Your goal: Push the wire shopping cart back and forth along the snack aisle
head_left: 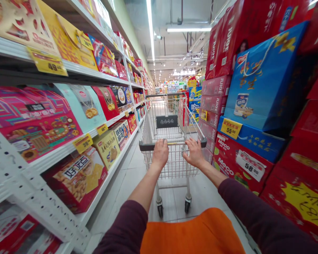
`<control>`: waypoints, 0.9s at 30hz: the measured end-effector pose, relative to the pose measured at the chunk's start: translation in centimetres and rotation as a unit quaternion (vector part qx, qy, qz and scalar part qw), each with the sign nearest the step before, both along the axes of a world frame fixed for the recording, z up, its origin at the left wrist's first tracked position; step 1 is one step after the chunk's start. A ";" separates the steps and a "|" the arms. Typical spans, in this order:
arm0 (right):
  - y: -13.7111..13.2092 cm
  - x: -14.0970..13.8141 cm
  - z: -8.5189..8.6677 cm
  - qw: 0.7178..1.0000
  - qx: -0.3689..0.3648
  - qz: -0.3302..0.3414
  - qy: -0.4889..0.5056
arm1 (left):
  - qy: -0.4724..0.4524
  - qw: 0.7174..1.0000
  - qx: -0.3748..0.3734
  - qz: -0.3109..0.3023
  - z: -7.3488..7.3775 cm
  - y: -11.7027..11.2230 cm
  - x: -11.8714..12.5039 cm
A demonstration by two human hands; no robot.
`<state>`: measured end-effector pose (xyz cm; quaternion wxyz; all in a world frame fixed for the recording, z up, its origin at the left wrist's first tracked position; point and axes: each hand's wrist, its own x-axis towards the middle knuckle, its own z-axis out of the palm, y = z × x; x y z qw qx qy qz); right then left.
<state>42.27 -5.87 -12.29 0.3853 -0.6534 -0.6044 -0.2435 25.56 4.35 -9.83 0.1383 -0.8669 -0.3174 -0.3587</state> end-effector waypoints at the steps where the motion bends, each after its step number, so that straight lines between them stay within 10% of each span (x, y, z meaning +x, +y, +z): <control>1: 0.0 0.1 0.0 1.000 0.003 -0.001 -0.003 | -0.001 1.000 0.003 -0.005 -0.2 -0.1 0.5; 11: 0.0 0.0 -0.5 1.000 0.018 -0.017 -0.007 | 0.021 1.000 0.015 0.009 -0.1 0.1 1.1; 27: -0.7 -2.1 3.6 0.997 -0.076 0.005 0.000 | 0.007 0.975 -0.131 -0.180 1.2 -1.8 6.1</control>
